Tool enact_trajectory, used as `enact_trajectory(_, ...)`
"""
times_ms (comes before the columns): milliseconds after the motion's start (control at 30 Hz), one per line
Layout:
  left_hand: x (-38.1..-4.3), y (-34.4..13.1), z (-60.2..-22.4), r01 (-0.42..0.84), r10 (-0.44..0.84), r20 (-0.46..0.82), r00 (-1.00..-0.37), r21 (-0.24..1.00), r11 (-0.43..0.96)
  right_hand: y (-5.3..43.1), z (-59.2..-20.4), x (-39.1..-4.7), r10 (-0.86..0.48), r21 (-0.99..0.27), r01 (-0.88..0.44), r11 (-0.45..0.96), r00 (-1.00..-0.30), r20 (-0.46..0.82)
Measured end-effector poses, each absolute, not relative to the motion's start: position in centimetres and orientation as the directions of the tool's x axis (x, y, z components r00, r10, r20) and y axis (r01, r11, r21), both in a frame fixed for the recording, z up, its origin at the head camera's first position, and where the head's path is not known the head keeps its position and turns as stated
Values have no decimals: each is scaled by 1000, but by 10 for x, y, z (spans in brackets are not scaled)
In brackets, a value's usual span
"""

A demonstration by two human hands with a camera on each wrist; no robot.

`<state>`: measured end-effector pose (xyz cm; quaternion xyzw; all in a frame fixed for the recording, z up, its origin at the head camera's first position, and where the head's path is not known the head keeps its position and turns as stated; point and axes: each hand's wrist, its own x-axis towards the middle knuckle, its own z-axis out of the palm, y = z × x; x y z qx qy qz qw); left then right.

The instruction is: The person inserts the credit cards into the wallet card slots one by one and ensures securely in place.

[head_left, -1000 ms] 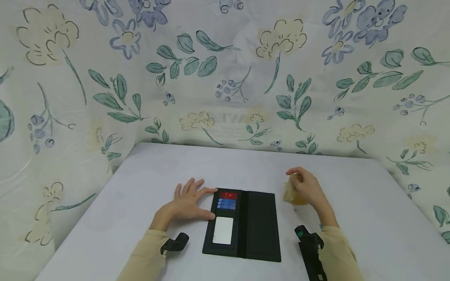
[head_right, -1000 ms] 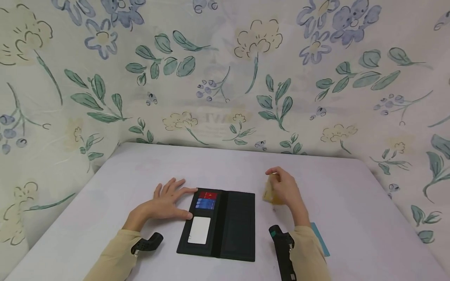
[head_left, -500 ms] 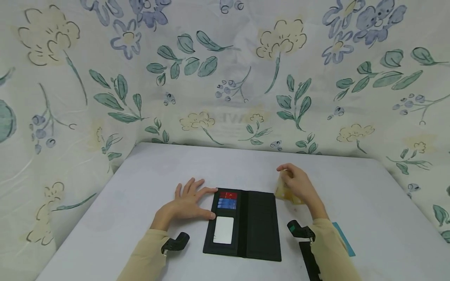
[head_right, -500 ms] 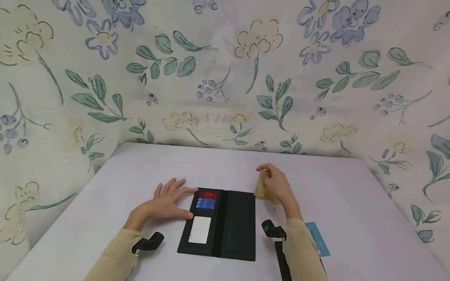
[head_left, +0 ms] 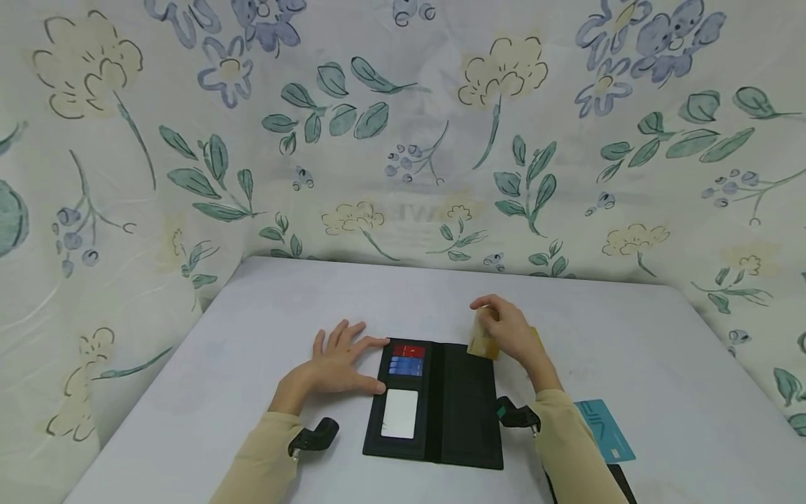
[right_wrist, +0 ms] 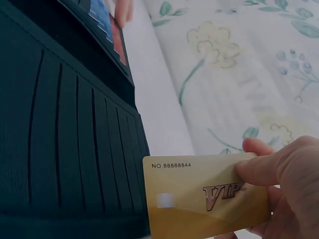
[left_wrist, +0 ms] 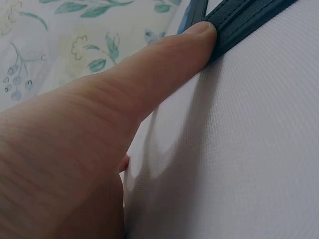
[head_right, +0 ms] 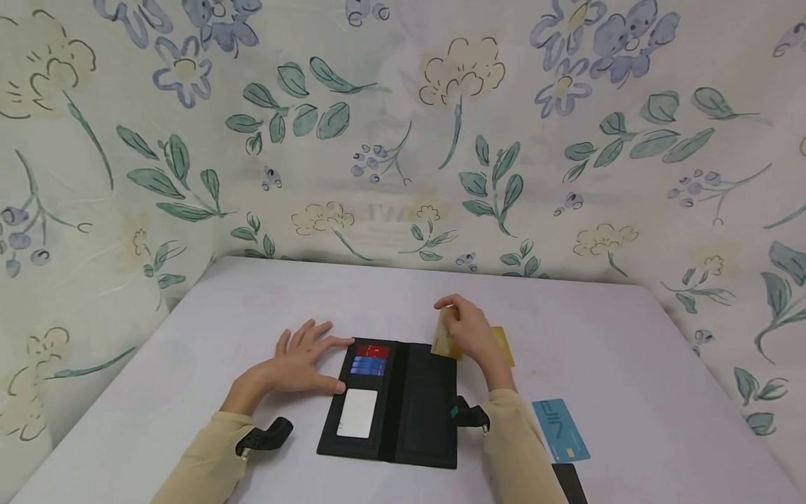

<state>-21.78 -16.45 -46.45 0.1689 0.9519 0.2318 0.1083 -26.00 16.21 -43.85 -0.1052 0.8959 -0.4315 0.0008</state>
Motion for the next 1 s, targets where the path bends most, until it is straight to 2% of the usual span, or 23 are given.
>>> enact_trajectory(1000, -218, -165, -466, 273, 371, -120, -921, 479, 834, 127, -445, -257, -153, -795, -210, 570, -977, 149)
